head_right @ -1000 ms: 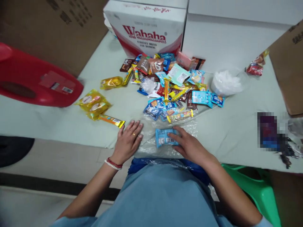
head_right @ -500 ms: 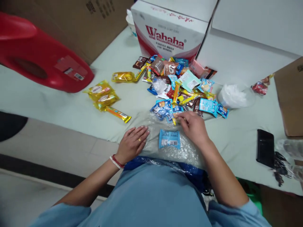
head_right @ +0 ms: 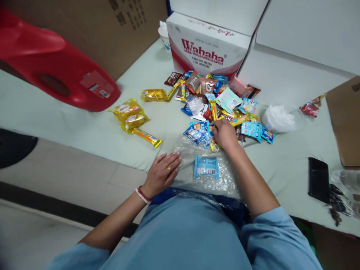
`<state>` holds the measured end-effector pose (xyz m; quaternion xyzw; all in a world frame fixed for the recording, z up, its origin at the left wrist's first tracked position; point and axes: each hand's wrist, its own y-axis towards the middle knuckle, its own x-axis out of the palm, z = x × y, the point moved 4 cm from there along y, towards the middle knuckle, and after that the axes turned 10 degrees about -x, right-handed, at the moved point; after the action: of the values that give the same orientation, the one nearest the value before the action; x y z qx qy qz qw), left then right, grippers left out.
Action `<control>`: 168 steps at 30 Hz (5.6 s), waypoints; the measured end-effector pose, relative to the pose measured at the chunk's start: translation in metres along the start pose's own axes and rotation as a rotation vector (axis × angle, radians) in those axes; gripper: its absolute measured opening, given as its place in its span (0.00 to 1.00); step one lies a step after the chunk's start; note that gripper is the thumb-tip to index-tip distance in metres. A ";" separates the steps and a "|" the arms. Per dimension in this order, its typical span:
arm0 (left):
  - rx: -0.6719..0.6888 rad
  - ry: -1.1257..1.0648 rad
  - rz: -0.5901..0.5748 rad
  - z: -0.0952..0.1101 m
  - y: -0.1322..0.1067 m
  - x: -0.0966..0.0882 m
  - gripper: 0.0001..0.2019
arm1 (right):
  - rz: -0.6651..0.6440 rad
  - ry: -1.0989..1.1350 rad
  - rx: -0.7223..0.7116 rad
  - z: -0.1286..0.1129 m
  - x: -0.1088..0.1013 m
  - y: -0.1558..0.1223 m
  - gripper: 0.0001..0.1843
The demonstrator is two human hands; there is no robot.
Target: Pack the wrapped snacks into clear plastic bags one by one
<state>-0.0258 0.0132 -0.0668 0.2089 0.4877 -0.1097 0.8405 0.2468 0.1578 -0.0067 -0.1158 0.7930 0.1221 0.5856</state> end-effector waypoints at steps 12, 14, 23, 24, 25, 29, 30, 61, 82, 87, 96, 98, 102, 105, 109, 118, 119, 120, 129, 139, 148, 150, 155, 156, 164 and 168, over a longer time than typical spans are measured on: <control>0.361 0.052 -0.202 -0.009 -0.049 -0.017 0.41 | -0.205 0.137 -0.327 -0.017 -0.004 -0.254 0.31; 0.342 0.050 -0.164 -0.010 -0.044 -0.012 0.34 | -0.139 0.052 -0.301 -0.010 0.012 -0.274 0.30; -0.034 -0.427 -0.223 -0.012 0.018 -0.035 0.13 | 0.030 0.606 -0.124 0.016 -0.019 -0.223 0.11; -0.119 -0.432 -0.250 -0.012 0.026 -0.035 0.15 | 0.015 0.667 -0.056 0.022 -0.021 -0.212 0.13; -0.209 -0.416 -0.271 -0.012 0.033 -0.034 0.18 | -0.002 0.713 0.017 0.028 -0.022 -0.202 0.16; -0.516 -0.206 -0.297 -0.009 0.057 -0.022 0.25 | -0.087 0.657 0.282 0.054 -0.006 -0.173 0.28; -0.557 -0.137 -0.294 -0.006 0.061 -0.020 0.25 | -0.115 0.564 0.318 0.059 -0.002 -0.170 0.27; 0.011 0.018 0.042 0.091 0.047 -0.004 0.19 | -0.108 0.502 -0.232 -0.053 0.023 -0.108 0.20; -0.078 0.169 -0.009 0.077 0.048 0.012 0.15 | -0.235 -0.067 -0.105 -0.049 -0.025 -0.048 0.12; -0.138 0.089 -0.079 0.071 0.049 0.017 0.07 | -0.255 -0.138 -0.123 -0.086 -0.007 -0.096 0.11; -0.344 -0.279 0.114 0.031 0.072 0.000 0.19 | -0.151 0.041 -0.223 -0.092 0.041 -0.143 0.22; -0.179 -0.212 0.013 0.036 0.085 -0.003 0.18 | -0.150 0.039 -0.219 -0.091 0.041 -0.143 0.21; -0.053 -0.225 -0.185 0.027 0.099 -0.010 0.11 | -0.151 0.088 -0.199 -0.088 0.035 -0.142 0.24; -0.288 -0.352 -0.071 -0.004 0.097 -0.021 0.11 | -0.119 0.179 -0.207 -0.086 0.035 -0.148 0.26; -0.466 -0.405 -0.032 -0.018 0.086 -0.018 0.13 | -0.067 0.239 -0.207 -0.086 0.038 -0.154 0.27; -0.388 -0.419 -0.106 0.050 0.077 -0.014 0.04 | -0.077 0.273 -0.171 -0.089 0.041 -0.154 0.28; -0.347 -0.489 -0.116 0.062 0.075 -0.015 0.02 | -0.070 0.302 -0.164 -0.089 0.043 -0.154 0.26; -0.286 -0.544 -0.127 0.073 0.073 -0.015 0.01 | -0.057 0.347 -0.160 -0.088 0.044 -0.154 0.24; 0.002 -0.331 -0.240 0.103 0.059 0.009 0.13 | -0.036 0.876 -0.097 -0.047 0.011 -0.176 0.19; -0.044 -0.185 -0.051 0.107 0.050 0.020 0.13 | 0.185 0.165 0.192 -0.027 0.021 -0.196 0.07; -0.330 -0.125 0.021 0.100 0.063 0.037 0.26 | 0.217 0.644 0.124 -0.056 0.007 -0.171 0.06; -0.384 -0.057 -0.067 0.097 0.062 0.036 0.30 | 0.230 0.717 0.080 -0.062 0.011 -0.162 0.09; -0.301 -0.329 -0.166 0.098 0.067 0.011 0.22 | 0.264 0.921 0.147 -0.059 0.023 -0.161 0.11; -0.283 -0.442 -0.154 0.100 0.068 0.004 0.21 | 0.286 0.934 0.167 -0.056 0.023 -0.163 0.11; -0.044 -0.692 -0.083 0.132 0.064 -0.006 0.21 | 0.255 1.299 0.271 -0.043 0.031 -0.177 0.23; -0.081 -0.809 -0.228 0.132 0.062 0.011 0.27 | 0.214 1.264 0.356 -0.037 0.038 -0.180 0.23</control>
<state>0.1059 0.0080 -0.0033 0.0605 0.1424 -0.2560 0.9542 0.2615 -0.0261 -0.0428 0.0127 0.9989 -0.0446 0.0026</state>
